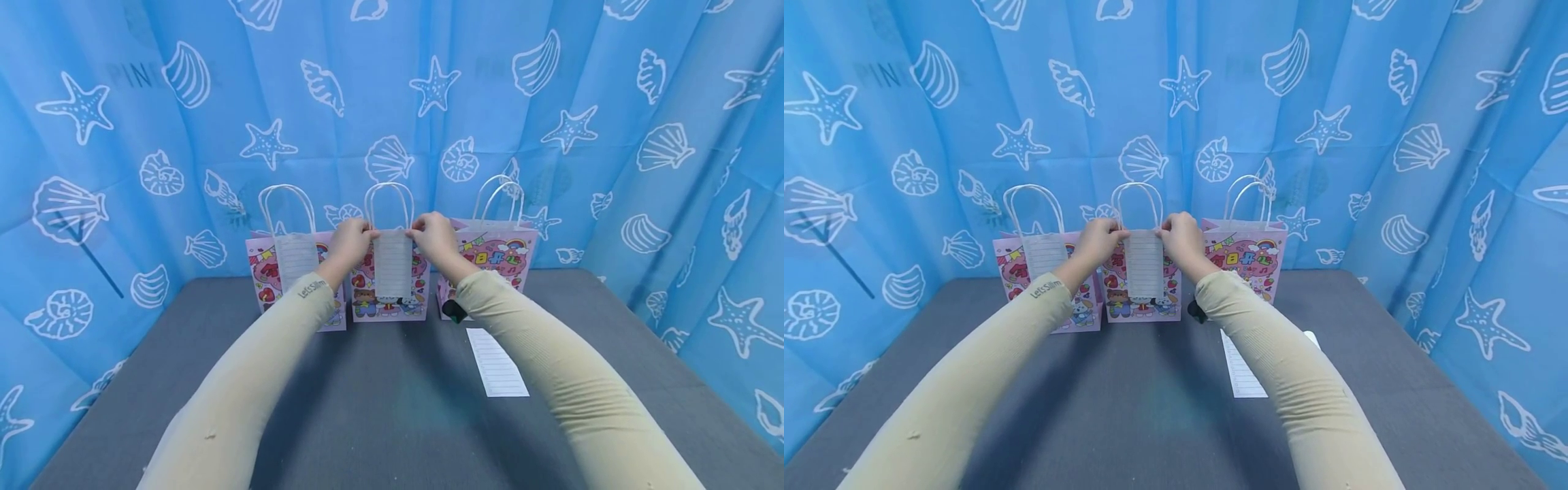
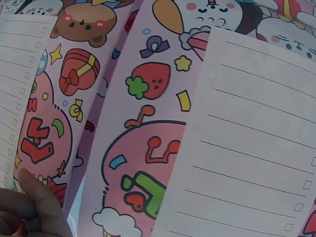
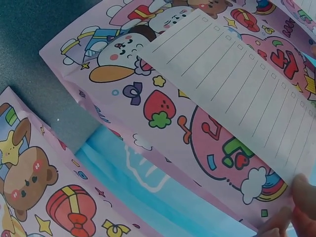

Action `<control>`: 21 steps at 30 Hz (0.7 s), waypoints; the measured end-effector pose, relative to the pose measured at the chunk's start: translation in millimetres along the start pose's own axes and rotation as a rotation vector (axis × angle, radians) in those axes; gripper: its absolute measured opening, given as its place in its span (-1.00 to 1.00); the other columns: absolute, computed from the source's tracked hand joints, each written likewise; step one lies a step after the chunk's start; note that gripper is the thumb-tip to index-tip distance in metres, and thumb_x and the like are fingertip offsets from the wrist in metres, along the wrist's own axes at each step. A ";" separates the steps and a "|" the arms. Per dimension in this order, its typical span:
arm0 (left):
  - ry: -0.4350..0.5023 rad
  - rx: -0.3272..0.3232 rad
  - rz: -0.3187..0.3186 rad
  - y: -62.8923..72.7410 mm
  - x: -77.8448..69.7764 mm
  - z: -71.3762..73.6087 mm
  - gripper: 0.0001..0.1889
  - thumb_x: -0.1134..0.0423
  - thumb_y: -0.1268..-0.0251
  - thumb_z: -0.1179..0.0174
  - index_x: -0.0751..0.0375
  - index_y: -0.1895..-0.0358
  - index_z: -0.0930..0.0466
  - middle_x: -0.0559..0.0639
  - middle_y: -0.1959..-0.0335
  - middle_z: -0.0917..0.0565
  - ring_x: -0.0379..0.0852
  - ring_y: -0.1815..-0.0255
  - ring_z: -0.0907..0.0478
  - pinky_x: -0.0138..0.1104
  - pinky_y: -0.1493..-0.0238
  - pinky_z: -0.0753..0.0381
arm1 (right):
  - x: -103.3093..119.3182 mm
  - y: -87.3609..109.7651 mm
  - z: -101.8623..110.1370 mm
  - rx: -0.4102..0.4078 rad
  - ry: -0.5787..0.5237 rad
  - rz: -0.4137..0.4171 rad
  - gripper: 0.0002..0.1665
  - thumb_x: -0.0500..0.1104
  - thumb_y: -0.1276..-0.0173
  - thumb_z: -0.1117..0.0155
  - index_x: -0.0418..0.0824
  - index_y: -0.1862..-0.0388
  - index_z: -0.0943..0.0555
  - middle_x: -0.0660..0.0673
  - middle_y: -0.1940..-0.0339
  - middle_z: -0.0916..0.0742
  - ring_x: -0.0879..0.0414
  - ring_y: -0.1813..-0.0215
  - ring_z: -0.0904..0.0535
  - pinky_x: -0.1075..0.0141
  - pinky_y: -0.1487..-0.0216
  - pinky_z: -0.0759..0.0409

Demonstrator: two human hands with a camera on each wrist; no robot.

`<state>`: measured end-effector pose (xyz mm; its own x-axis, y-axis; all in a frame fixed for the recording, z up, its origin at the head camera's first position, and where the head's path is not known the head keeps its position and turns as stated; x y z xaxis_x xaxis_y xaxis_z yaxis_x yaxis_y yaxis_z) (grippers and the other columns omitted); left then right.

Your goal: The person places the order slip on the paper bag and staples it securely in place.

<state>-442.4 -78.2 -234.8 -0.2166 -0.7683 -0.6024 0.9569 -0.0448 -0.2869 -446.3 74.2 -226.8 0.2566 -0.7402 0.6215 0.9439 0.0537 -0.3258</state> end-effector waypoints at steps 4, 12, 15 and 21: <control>-0.036 -0.011 -0.006 -0.6 -2.3 -0.8 -0.74 0.16 -0.48 -0.08 0.28 0.23 -0.65 0.07 0.36 -0.63 -0.05 0.41 -0.44 -0.27 0.33 -0.43 | -2.1 0.1 0.6 0.006 -0.016 -0.013 -0.72 -0.18 -0.39 -0.28 -0.36 0.05 -0.65 -0.26 0.07 -0.68 -0.08 0.08 -0.61 0.16 0.09 -0.59; -0.023 -0.024 0.020 0.1 0.7 -1.0 -0.74 0.14 -0.48 -0.08 0.26 0.15 -0.66 0.08 0.31 -0.64 -0.05 0.40 -0.45 -0.26 0.33 -0.44 | 3.0 8.7 12.0 0.005 -0.066 0.033 -0.56 -0.26 -0.40 -0.24 -0.37 -0.23 -0.52 -0.33 -0.21 -0.56 -0.13 -0.04 -0.60 0.17 0.07 -0.60; -0.023 -0.024 0.021 0.6 1.1 -0.7 -0.74 0.13 -0.48 -0.08 0.26 0.16 -0.66 0.08 0.31 -0.64 -0.05 0.40 -0.44 -0.26 0.33 -0.43 | 6.3 17.2 25.7 -0.020 -0.080 0.076 -0.61 -0.31 -0.40 -0.20 -0.39 -0.18 -0.54 -0.33 -0.17 -0.57 -0.16 -0.10 -0.54 0.13 0.07 -0.56; -0.025 -0.029 0.018 1.4 1.8 0.7 -0.74 0.14 -0.47 -0.09 0.27 0.17 -0.66 0.08 0.33 -0.64 -0.05 0.41 -0.44 -0.27 0.34 -0.42 | 1.3 36.7 59.5 -0.092 -0.085 0.146 -0.69 -0.33 -0.38 -0.19 -0.42 -0.07 -0.58 -0.32 -0.02 -0.63 -0.04 0.26 -0.56 0.22 0.26 -0.54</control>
<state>-441.4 -80.1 -235.7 -0.1938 -0.7844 -0.5892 0.9546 -0.0123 -0.2977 -399.0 115.1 -195.5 0.4100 -0.6698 0.6191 0.8732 0.0921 -0.4786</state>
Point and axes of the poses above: each hand's wrist, its own y-axis away from the middle knuckle, its own z-axis out of the back of the hand, x = y × z, the point moved 10 cm from there along -y, towards the middle knuckle
